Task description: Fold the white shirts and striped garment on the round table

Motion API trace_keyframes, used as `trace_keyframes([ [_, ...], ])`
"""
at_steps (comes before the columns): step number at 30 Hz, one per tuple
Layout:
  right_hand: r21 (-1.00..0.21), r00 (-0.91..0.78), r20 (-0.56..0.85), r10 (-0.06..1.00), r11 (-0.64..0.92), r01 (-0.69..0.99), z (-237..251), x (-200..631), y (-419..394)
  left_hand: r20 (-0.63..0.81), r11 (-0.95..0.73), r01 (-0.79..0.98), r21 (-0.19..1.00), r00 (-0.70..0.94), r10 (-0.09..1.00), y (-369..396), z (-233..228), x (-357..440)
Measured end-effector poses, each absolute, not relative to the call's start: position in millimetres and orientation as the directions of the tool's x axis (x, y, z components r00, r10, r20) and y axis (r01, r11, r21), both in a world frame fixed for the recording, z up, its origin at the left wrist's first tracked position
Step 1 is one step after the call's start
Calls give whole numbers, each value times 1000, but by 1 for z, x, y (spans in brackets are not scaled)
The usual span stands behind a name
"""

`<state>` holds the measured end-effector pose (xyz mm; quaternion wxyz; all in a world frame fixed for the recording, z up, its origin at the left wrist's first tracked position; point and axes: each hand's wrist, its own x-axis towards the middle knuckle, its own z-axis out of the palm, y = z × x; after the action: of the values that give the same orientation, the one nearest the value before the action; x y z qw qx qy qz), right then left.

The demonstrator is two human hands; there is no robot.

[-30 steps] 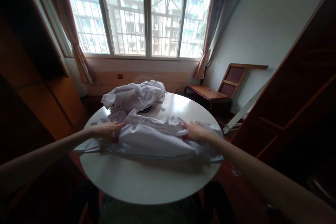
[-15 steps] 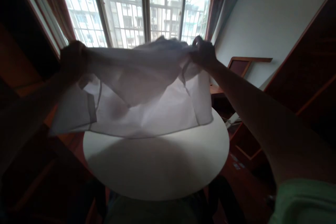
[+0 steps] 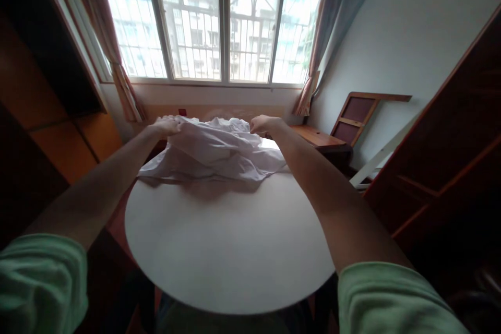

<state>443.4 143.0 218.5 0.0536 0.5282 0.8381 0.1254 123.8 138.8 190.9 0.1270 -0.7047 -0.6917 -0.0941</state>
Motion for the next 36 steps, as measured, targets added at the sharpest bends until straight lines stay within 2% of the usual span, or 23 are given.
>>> trace_keyframes([
  [4,260,-348,-124,929,369,892,201,459,140,432,-40,999,-34,51,900,131,173,147],
  [6,236,-323,-122,938,344,909,188,469,138,480,-114,993,-30,115,870,115,158,166],
  [8,184,-329,-87,940,340,922,171,478,132,504,-292,956,-35,269,820,92,135,188],
  [10,107,-367,-53,929,371,922,149,484,123,421,-504,863,-29,468,777,66,107,210],
  [12,15,-429,-54,902,430,902,126,486,108,274,-646,763,-21,625,731,44,79,226],
  [14,-121,-463,-139,876,449,886,101,484,90,185,-697,717,3,684,705,29,57,236],
  [15,-204,-486,-135,864,455,867,89,481,81,165,-706,708,15,694,701,25,48,238],
  [16,-275,-519,-100,849,478,834,77,478,70,158,-708,706,30,696,700,23,41,239],
  [18,-386,-552,58,832,528,756,54,473,49,174,-710,701,70,692,701,21,30,238],
  [20,-456,-535,191,823,557,694,34,470,29,231,-711,694,116,677,699,18,21,236],
  [23,-434,-387,407,827,548,715,14,472,6,363,-716,681,155,635,682,13,10,235],
  [27,-303,-421,549,722,641,705,8,477,-2,487,-710,686,160,571,661,10,5,235],
  [29,-237,-491,528,693,675,699,6,475,2,485,-699,699,153,563,669,12,3,236],
  [31,-201,-562,446,697,690,696,2,472,6,435,-693,706,147,583,686,13,2,236],
  [36,-222,-604,220,766,642,734,-3,465,7,207,-672,719,177,641,739,13,-1,234],
])
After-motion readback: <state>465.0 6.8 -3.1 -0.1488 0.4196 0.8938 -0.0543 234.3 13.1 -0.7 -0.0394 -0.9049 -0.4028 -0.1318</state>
